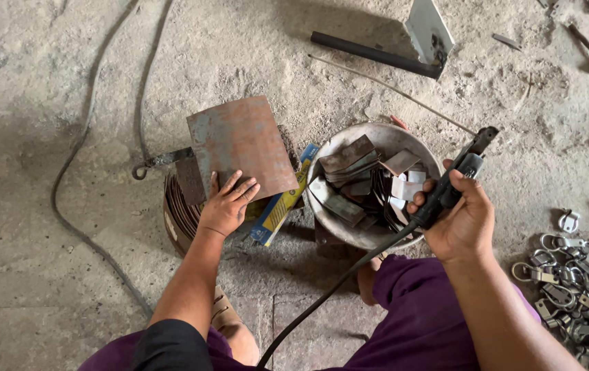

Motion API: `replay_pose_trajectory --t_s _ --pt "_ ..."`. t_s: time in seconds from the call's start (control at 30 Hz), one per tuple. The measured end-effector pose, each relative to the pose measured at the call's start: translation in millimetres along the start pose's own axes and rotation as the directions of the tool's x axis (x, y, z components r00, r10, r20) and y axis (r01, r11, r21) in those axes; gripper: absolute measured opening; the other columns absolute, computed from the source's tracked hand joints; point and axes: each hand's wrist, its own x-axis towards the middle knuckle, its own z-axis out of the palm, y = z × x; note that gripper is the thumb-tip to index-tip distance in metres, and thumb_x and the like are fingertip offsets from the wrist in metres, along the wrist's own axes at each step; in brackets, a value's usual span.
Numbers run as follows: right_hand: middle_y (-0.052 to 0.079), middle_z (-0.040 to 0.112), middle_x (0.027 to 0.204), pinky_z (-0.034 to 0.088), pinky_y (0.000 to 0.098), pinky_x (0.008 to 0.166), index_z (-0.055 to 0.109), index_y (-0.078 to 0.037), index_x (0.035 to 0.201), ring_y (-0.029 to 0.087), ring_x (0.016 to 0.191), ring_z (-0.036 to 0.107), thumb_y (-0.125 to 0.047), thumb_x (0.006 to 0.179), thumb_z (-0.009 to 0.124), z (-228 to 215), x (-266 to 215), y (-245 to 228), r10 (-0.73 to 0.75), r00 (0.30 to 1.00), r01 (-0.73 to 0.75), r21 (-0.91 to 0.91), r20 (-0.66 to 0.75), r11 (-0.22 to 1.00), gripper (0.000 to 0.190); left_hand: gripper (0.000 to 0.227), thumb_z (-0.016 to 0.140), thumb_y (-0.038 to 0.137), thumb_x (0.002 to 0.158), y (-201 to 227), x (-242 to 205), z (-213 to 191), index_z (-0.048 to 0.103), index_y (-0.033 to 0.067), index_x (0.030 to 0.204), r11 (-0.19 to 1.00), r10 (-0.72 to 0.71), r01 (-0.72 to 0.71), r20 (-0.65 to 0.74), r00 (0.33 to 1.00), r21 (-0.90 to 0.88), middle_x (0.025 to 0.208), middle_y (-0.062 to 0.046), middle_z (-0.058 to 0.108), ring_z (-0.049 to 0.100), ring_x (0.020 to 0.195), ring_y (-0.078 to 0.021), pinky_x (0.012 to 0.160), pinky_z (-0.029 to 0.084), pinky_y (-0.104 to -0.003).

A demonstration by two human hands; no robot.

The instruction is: The person sits on the floor and uses a welding torch to join small metal plates and a cylindrical metal pipe. They pick up metal pieces from a bucket, position them, and weld them together, creating bright sparks and smoke.

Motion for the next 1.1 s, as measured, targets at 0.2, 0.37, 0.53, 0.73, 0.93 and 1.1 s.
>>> replay_pose_trajectory --t_s 0.2,0.37,0.53,0.73,0.93,1.1 --pt "0.011 0.062 0.091 0.050 0.0468 0.074 0.053 -0.011 0.127 0.028 0.080 0.062 -0.025 0.091 0.063 0 -2 -3 -0.016 1.000 0.016 0.010 0.002 1.000 0.040 0.046 0.071 0.025 0.091 1 2 -10 0.063 0.0297 0.137 0.998 0.021 -0.024 -0.055 0.998 -0.051 0.146 0.008 0.057 0.038 0.147 -0.0234 0.123 0.023 -0.067" --pt "0.011 0.062 0.091 0.051 0.0470 0.071 0.055 -0.011 0.128 0.028 0.078 0.063 -0.024 0.091 0.063 -10 -4 -5 -0.001 0.999 -0.001 0.079 0.034 0.997 0.040 0.046 0.073 0.024 0.091 1 2 -20 0.065 0.0285 0.136 0.999 0.037 -0.040 -0.092 0.995 -0.023 0.143 0.007 0.061 0.047 0.144 -0.0237 0.122 0.030 -0.065" --pt "0.011 0.062 0.090 0.050 0.0462 0.068 0.055 -0.012 0.128 0.028 0.077 0.062 -0.025 0.092 0.065 -20 -6 -8 -0.022 1.000 0.021 0.108 0.002 0.994 0.039 0.051 0.074 0.022 0.085 -6 4 -22 0.066 0.0275 0.135 0.997 0.074 -0.073 -0.060 0.995 0.027 0.144 0.005 0.062 0.049 0.143 -0.0264 0.122 0.030 -0.066" --pt "0.011 0.062 0.091 0.050 0.0466 0.067 0.053 -0.013 0.128 0.028 0.077 0.062 -0.024 0.092 0.067 -26 -9 -19 -0.034 0.999 0.038 0.124 -0.032 0.992 0.041 0.054 0.076 0.021 0.083 -15 2 -16 0.066 0.0269 0.136 0.996 0.078 -0.077 -0.027 0.997 0.040 0.147 0.005 0.059 0.048 0.144 -0.0286 0.122 0.031 -0.067" --pt "0.012 0.062 0.092 0.050 0.0472 0.069 0.052 -0.011 0.132 0.028 0.079 0.062 -0.025 0.091 0.066 -38 -10 -34 -0.083 0.995 0.091 0.147 -0.060 0.985 0.046 0.052 0.076 0.022 0.086 -20 1 -18 0.066 0.0267 0.137 0.995 0.091 -0.090 -0.011 0.996 0.040 0.147 0.005 0.060 0.047 0.147 -0.0279 0.125 0.032 -0.066" --pt "0.013 0.061 0.092 0.051 0.0478 0.071 0.052 -0.010 0.133 0.029 0.079 0.063 -0.025 0.091 0.066 -44 -10 -41 -0.099 0.992 0.111 0.177 -0.073 0.978 0.047 0.049 0.078 0.031 0.086 -6 9 -31 0.066 0.0219 0.133 0.995 0.095 -0.099 -0.111 0.989 -0.031 0.143 -0.001 0.062 0.051 0.142 -0.0312 0.119 0.033 -0.069"
